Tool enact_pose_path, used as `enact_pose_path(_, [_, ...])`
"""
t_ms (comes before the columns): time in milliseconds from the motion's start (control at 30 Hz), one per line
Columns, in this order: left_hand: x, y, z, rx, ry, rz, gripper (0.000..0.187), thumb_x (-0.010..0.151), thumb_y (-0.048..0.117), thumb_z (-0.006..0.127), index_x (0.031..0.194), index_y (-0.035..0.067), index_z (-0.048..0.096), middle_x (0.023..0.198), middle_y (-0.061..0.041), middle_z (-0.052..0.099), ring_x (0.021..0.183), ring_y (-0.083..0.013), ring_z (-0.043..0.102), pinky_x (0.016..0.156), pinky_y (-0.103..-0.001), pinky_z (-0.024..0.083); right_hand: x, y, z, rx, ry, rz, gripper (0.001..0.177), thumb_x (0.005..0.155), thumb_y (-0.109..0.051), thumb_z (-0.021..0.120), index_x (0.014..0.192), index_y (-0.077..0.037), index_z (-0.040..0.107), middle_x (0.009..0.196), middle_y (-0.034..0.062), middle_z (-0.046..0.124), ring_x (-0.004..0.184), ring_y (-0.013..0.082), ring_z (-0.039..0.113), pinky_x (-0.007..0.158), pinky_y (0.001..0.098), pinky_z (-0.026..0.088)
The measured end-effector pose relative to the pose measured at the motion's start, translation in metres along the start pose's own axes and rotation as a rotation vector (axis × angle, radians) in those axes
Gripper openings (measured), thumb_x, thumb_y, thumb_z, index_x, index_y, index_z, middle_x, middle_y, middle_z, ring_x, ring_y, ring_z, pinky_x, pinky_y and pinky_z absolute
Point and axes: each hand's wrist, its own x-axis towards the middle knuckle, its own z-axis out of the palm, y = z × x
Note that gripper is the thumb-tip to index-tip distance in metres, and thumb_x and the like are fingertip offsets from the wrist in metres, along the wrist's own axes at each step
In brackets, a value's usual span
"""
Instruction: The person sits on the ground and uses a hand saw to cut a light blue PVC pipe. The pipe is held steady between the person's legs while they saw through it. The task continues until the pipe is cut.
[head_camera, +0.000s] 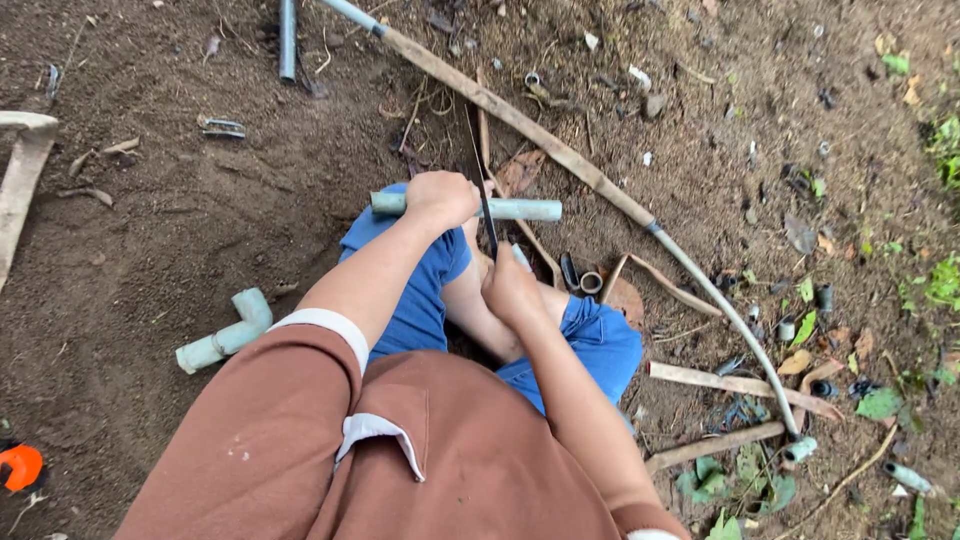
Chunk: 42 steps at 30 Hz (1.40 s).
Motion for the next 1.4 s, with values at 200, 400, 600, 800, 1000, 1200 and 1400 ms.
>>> enact_pose_path(200, [0.033,-0.029,0.013,-0.21,0.028,-0.17,0.066,0.102,0.042,0.03,0.128,0.002,0.076,0.134,-0.02,0.074,0.136,-0.0389,0.063,0.113,-0.057,0.046,-0.016,-0.017,-0.008,-0.027,0.047,-0.013,0.025,0.106,-0.024,0.041,0.124,-0.006,0.046,0.103,0.0308,0.072,0.108,0.0541,0.072,0.095,0.0635,0.058])
enact_pose_path(400, [0.018,-0.006,0.006,-0.147,-0.008,-0.142,0.064,0.103,0.04,0.032,0.13,0.004,0.076,0.137,-0.019,0.073,0.137,-0.0376,0.063,0.116,-0.055,0.046,-0.014,0.004,0.003,0.011,0.031,0.068,0.028,0.107,-0.024,0.042,0.127,-0.007,0.05,0.106,0.0312,0.073,0.111,0.0526,0.072,0.099,0.0601,0.058])
enact_pose_path(600, [0.03,-0.029,0.013,-0.221,0.049,-0.166,0.065,0.102,0.039,0.03,0.127,0.0,0.076,0.131,-0.022,0.075,0.133,-0.041,0.065,0.113,-0.057,0.046,-0.006,-0.015,-0.003,0.004,0.092,-0.009,0.027,0.107,-0.024,0.042,0.122,-0.004,0.05,0.106,0.0309,0.07,0.112,0.0543,0.07,0.097,0.0623,0.058])
enact_pose_path(800, [0.008,-0.002,-0.002,-0.153,-0.043,-0.144,0.066,0.103,0.038,0.029,0.132,0.0,0.074,0.14,-0.021,0.071,0.139,-0.0384,0.062,0.117,-0.055,0.045,-0.028,-0.007,-0.002,0.011,0.017,0.065,0.027,0.107,-0.022,0.041,0.12,-0.002,0.053,0.104,0.0343,0.073,0.111,0.054,0.071,0.1,0.0606,0.057])
enact_pose_path(1000, [0.02,-0.014,0.01,-0.14,0.001,-0.114,0.062,0.104,0.039,0.034,0.128,0.0,0.076,0.135,-0.021,0.074,0.134,-0.0409,0.065,0.114,-0.057,0.048,0.011,-0.003,0.012,-0.042,0.127,-0.006,0.023,0.106,-0.023,0.041,0.119,-0.006,0.049,0.099,0.0292,0.073,0.105,0.0511,0.075,0.094,0.0607,0.059])
enact_pose_path(1200, [0.024,-0.007,0.003,-0.143,-0.03,-0.108,0.066,0.105,0.044,0.034,0.133,-0.001,0.074,0.138,-0.023,0.073,0.137,-0.0404,0.063,0.116,-0.057,0.047,-0.03,-0.006,0.0,0.103,0.079,0.037,0.028,0.106,-0.022,0.037,0.117,-0.003,0.054,0.103,0.0353,0.074,0.111,0.0534,0.073,0.1,0.0605,0.056])
enact_pose_path(1400, [0.015,-0.004,-0.006,-0.038,-0.06,-0.112,0.065,0.109,0.034,0.026,0.128,-0.002,0.075,0.132,-0.02,0.077,0.13,-0.0392,0.068,0.112,-0.055,0.051,0.003,-0.005,0.008,-0.006,0.115,0.012,0.025,0.102,-0.024,0.039,0.122,-0.009,0.046,0.098,0.0242,0.075,0.1,0.0457,0.077,0.089,0.0575,0.061])
